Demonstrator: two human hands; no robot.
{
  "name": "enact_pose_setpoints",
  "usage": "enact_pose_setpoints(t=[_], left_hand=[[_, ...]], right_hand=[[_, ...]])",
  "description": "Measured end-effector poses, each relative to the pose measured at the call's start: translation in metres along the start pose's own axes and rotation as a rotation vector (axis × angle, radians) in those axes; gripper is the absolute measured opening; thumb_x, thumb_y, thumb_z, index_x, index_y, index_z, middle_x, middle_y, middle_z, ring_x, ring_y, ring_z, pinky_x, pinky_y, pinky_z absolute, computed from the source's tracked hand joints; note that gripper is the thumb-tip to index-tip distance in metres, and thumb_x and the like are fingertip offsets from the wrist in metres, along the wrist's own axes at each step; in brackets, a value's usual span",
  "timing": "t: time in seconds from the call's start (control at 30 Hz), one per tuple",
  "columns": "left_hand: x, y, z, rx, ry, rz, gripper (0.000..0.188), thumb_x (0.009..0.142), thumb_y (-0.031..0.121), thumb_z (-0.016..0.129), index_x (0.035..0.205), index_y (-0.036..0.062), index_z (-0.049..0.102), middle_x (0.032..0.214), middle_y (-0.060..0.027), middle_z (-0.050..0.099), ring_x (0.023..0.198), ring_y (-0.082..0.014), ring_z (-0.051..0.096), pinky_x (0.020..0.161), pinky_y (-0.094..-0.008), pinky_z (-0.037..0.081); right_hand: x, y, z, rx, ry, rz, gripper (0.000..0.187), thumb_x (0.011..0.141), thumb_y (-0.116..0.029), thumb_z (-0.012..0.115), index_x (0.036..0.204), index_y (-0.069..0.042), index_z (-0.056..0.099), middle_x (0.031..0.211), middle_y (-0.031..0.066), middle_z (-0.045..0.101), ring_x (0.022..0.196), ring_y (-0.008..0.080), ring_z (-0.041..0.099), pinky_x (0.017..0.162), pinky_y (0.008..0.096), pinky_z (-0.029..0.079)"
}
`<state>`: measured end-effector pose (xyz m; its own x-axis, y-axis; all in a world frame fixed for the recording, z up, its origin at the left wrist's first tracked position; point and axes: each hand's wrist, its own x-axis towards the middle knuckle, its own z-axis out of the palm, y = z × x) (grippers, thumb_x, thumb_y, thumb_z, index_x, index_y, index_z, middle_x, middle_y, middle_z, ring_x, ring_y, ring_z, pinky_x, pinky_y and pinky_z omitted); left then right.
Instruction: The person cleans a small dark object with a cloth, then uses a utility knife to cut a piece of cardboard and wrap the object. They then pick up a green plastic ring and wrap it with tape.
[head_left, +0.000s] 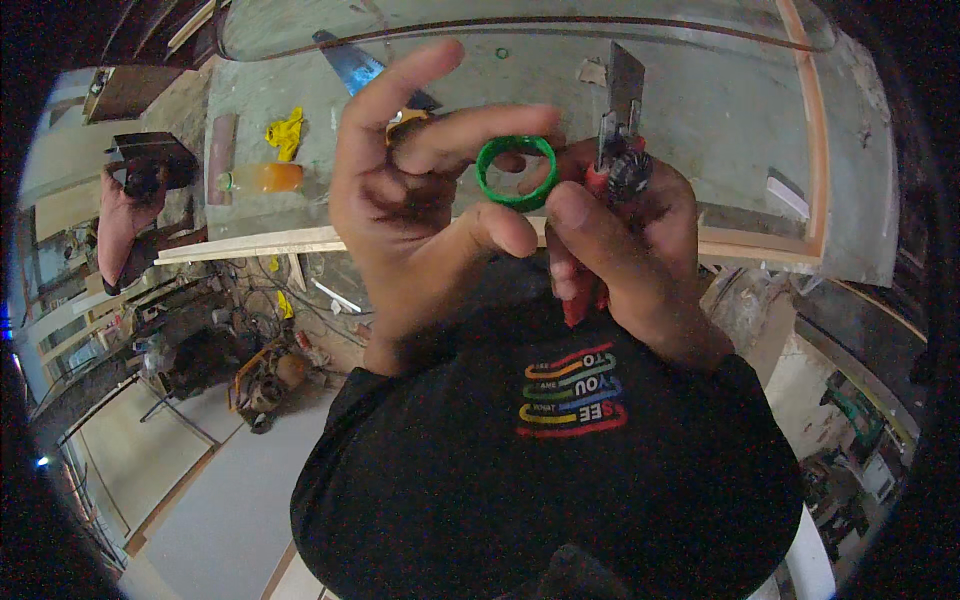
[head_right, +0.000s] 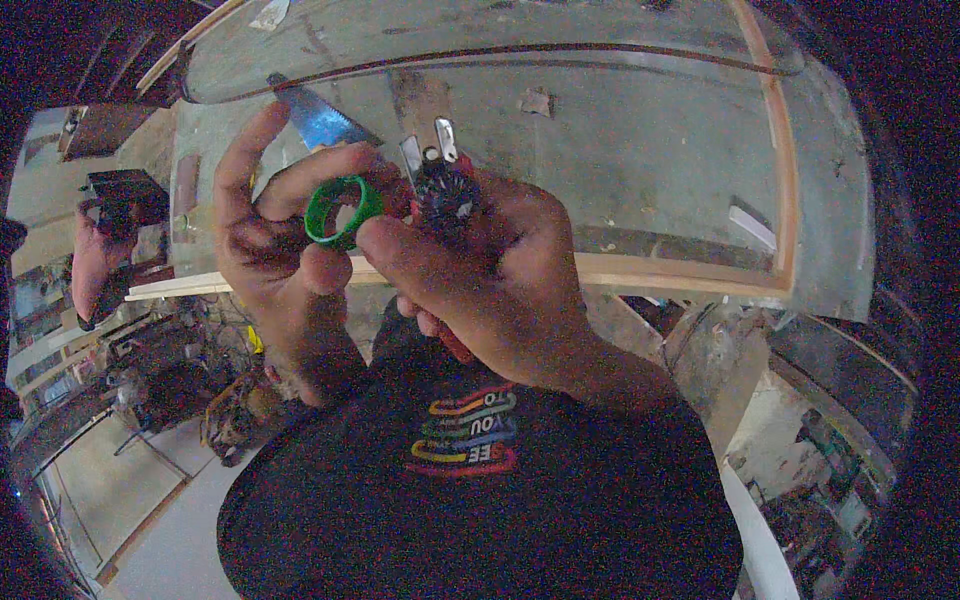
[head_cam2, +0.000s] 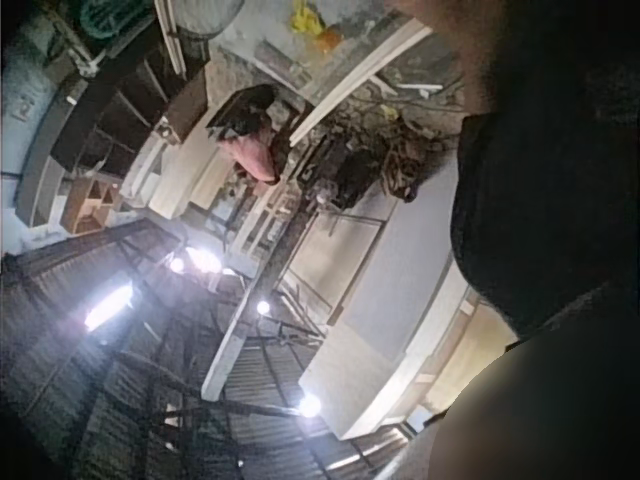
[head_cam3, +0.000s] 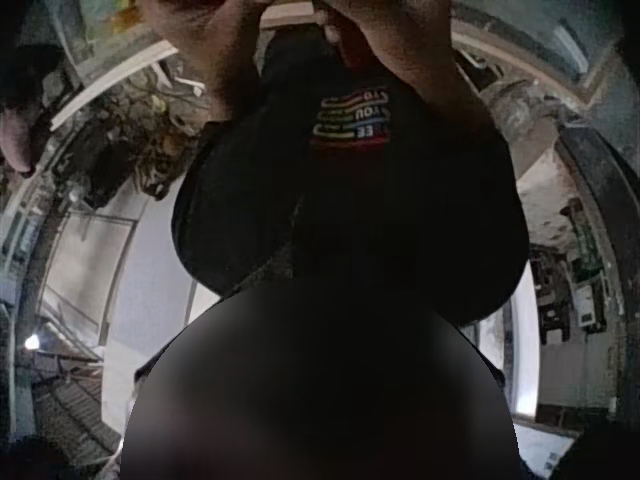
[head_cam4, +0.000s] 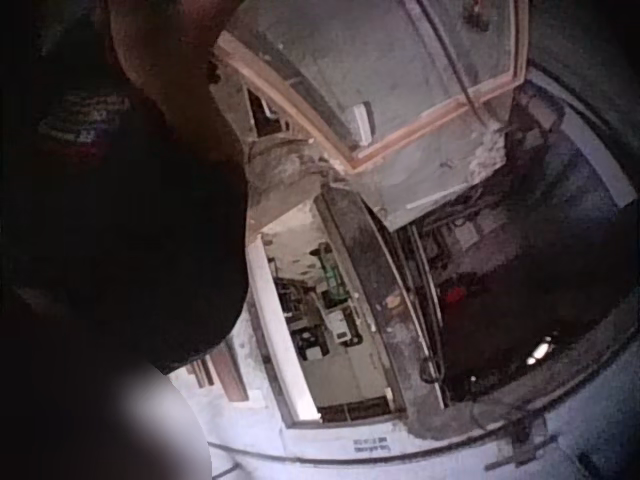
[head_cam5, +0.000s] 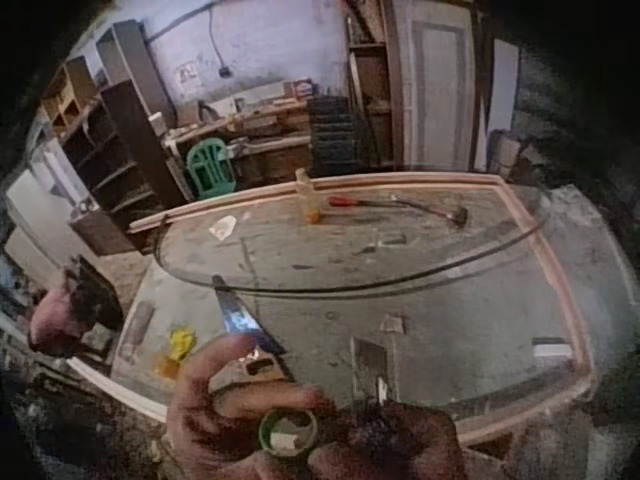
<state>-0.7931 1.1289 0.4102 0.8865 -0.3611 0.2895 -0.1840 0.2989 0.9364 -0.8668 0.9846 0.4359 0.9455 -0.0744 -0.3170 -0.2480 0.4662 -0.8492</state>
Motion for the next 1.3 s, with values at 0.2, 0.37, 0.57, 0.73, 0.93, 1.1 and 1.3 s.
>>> enact_pose_setpoints(t=[0.2, 0.37, 0.57, 0.73, 0.93, 1.1, 1.3], left_hand=[[0.001, -0.006, -0.008, -0.036, -0.022, 0.007, 0.098, 0.071, 0.045, 0.085, 0.139, -0.0050, 0.035, 0.119, -0.0233, 0.065, 0.106, -0.0292, 0.066, 0.094, -0.0397, 0.053], [-0.006, -0.019, -0.002, -0.336, -0.082, 0.014, 0.066, 0.081, 0.028, 0.081, 0.129, -0.0049, 0.050, 0.120, -0.0217, 0.064, 0.108, -0.0256, 0.065, 0.096, -0.0372, 0.049], [-0.011, -0.029, -0.003, -0.373, -0.046, 0.063, 0.060, 0.085, 0.025, 0.077, 0.130, -0.0070, 0.052, 0.120, -0.0189, 0.063, 0.109, -0.0247, 0.062, 0.096, -0.0372, 0.048], [-0.002, -0.034, -0.008, -0.209, 0.019, 0.187, 0.061, 0.083, 0.022, 0.078, 0.130, -0.0076, 0.052, 0.120, -0.0165, 0.060, 0.110, -0.0228, 0.059, 0.096, -0.0351, 0.046], [0.001, -0.032, -0.006, 0.006, 0.034, 0.217, 0.061, 0.082, 0.020, 0.078, 0.130, -0.0085, 0.054, 0.120, -0.0162, 0.057, 0.106, -0.0211, 0.058, 0.094, -0.0326, 0.045], [0.001, -0.028, -0.007, 0.078, 0.003, 0.183, 0.062, 0.083, 0.020, 0.077, 0.132, -0.0093, 0.053, 0.119, -0.0159, 0.057, 0.103, -0.0202, 0.058, 0.093, -0.0318, 0.045], [-0.006, -0.026, -0.002, -0.062, 0.049, 0.115, 0.061, 0.084, 0.019, 0.077, 0.132, -0.0102, 0.053, 0.124, -0.0167, 0.059, 0.105, -0.0196, 0.062, 0.091, -0.0292, 0.048]], right_hand=[[0.009, 0.005, 0.001, 0.334, -0.169, 0.137, 0.023, 0.090, -0.026, 0.072, 0.098, -0.007, 0.062, 0.063, -0.0020, 0.056, 0.049, 0.0070, 0.054, 0.044, 0.0231, 0.044], [0.018, 0.017, -0.004, 0.678, -0.425, 0.197, 0.021, 0.094, -0.023, 0.066, 0.109, -0.008, 0.060, 0.062, -0.0022, 0.052, 0.048, 0.0074, 0.051, 0.043, 0.0243, 0.045], [0.019, 0.029, -0.006, 0.412, -0.238, 0.105, 0.033, 0.094, -0.031, 0.065, 0.116, -0.008, 0.059, 0.067, -0.0018, 0.054, 0.050, 0.0058, 0.049, 0.043, 0.0230, 0.043], [0.022, 0.025, -0.019, 0.002, -0.239, -0.040, 0.055, 0.097, -0.058, 0.045, 0.108, -0.004, 0.055, 0.077, 0.0032, 0.054, 0.061, 0.0127, 0.051, 0.055, 0.0270, 0.042], [0.022, 0.024, -0.014, -0.186, -0.083, -0.345, 0.049, 0.086, -0.054, 0.064, 0.086, -0.005, 0.056, 0.069, -0.0011, 0.051, 0.055, 0.0105, 0.041, 0.051, 0.0259, 0.030], [0.016, 0.001, -0.022, -0.650, -0.127, -0.365, 0.041, 0.083, -0.042, 0.070, 0.083, -0.004, 0.055, 0.065, 0.0046, 0.052, 0.055, 0.0136, 0.048, 0.050, 0.0296, 0.037], [0.019, -0.003, -0.021, -0.839, -0.054, -0.510, 0.040, 0.078, -0.037, 0.074, 0.082, -0.002, 0.056, 0.064, 0.0105, 0.054, 0.053, 0.0245, 0.056, 0.050, 0.0354, 0.044]])
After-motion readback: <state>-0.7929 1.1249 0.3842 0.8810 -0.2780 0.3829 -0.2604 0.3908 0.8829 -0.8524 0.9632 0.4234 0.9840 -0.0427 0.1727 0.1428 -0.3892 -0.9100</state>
